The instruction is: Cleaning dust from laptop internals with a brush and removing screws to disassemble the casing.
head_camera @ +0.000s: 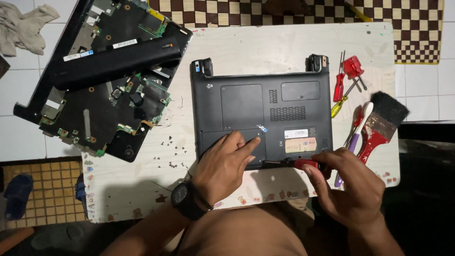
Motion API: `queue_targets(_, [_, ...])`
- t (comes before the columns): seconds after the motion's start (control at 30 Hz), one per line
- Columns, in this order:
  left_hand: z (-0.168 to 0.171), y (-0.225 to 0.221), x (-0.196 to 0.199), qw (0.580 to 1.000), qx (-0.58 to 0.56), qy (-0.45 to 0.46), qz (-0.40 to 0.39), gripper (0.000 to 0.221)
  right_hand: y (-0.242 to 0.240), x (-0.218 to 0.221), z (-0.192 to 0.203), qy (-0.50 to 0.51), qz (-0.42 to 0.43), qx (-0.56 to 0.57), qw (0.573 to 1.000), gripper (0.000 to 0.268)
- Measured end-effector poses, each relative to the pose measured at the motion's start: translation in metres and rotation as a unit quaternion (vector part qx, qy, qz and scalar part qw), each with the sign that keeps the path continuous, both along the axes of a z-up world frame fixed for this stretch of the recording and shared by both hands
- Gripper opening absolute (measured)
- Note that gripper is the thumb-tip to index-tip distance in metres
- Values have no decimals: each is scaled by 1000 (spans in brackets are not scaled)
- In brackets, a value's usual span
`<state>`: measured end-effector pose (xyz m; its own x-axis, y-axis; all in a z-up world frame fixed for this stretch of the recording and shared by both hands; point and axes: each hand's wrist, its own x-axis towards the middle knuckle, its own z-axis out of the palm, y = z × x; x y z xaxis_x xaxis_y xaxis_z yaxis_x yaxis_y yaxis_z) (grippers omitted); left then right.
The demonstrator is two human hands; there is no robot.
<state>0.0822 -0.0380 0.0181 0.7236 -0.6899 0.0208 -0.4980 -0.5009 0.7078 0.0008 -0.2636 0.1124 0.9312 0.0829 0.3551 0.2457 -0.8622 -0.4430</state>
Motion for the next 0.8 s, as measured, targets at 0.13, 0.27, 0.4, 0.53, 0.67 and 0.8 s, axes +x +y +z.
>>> queue_targets(0.13, [0,0,0,1000,3,4,-1,44,3,3,3,-2,6,18,1000,19])
queue_targets(0.27, [0,0,1,1000,-19,-10,-5,44,1,-1,-3,-7,1,-13,1000,18])
queue_targets(0.4, [-2,0,0,1000,-21,-13,2,44,10,5,3,-35,22,-17,999,20])
queue_targets(0.53, [-1,0,0,999,-33,-16,4,44,13,5,5,-31,33,-3,999,23])
queue_targets(0.67, [-2,1,-1,999,-30,-22,5,45,15,6,11,-34,69,12,997,19])
queue_targets(0.8, [0,1,0,999,-31,-12,1,46,16,5,14,-4,74,9,997,12])
